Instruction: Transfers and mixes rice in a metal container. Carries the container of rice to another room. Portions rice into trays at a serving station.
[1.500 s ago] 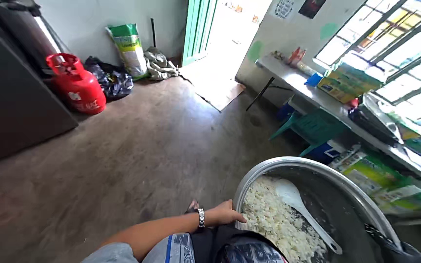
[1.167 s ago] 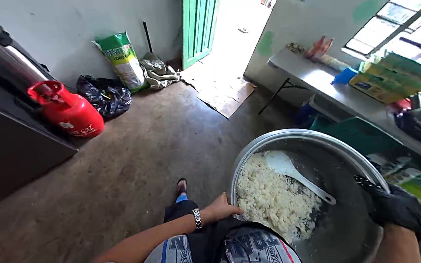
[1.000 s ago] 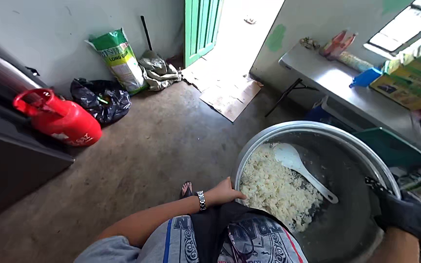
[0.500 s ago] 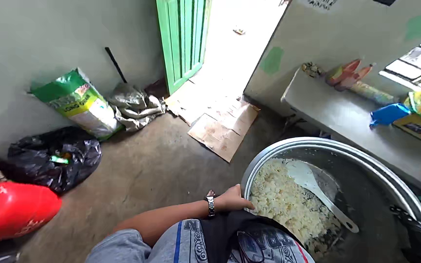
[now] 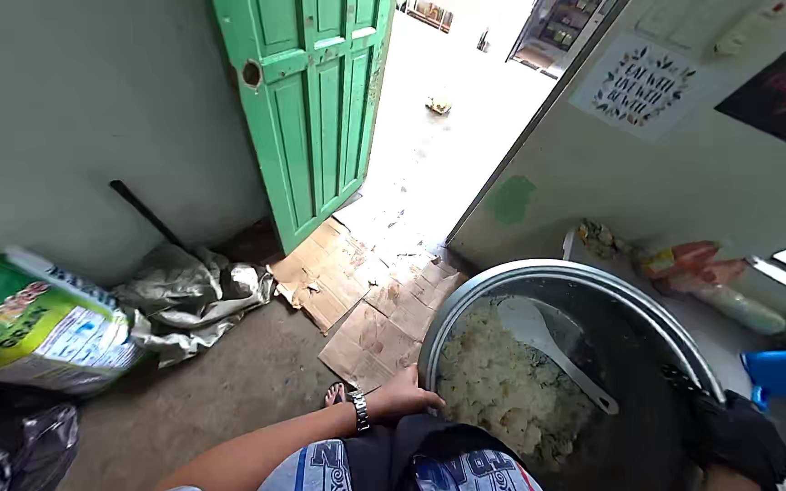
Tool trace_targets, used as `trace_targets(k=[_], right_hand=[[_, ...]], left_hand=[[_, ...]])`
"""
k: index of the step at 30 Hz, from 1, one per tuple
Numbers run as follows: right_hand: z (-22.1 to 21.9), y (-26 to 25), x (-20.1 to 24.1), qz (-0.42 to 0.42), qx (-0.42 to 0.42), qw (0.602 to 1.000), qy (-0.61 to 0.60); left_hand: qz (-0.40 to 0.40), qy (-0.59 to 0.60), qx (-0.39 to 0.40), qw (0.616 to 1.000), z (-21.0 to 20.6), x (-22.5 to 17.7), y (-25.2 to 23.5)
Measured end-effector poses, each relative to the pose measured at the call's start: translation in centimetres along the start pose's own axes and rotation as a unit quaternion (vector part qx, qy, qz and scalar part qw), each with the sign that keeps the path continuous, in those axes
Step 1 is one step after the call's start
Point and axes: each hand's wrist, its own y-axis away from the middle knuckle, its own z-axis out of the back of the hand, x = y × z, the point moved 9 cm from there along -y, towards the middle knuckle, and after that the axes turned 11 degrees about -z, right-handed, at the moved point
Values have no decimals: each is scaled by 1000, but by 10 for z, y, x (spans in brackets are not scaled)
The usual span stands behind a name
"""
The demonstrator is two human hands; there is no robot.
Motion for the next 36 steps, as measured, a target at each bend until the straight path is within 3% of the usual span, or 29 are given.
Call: trace_targets(k=[5, 10, 15, 18, 22, 27, 32, 36], right_hand=[[-33, -65, 116, -36, -7, 999, 29], [-94, -159, 266, 13, -20, 1000, 18], [-133, -271, 494, 116, -25, 993, 8], [-145, -296, 636, 110, 5, 994, 12], [-195, -337, 780, 115, 22, 993, -28], [-253, -385, 895, 71, 29, 995, -58], [-285, -456, 974, 24, 32, 999, -35], [-323, -527, 1036, -11, 17, 999, -30]], left_hand=[[39, -26, 25, 999, 94, -53, -125], [36, -5, -5, 999, 192, -85, -284], [17, 22, -88, 996, 295, -150, -412], [22, 39, -116, 992, 356, -180, -470], [7, 46, -138, 989, 447, -219, -555], [24, 15, -124, 992, 568, -264, -675], [74, 66, -96, 990, 637, -313, -786], [69, 42, -71, 994, 689, -337, -907]])
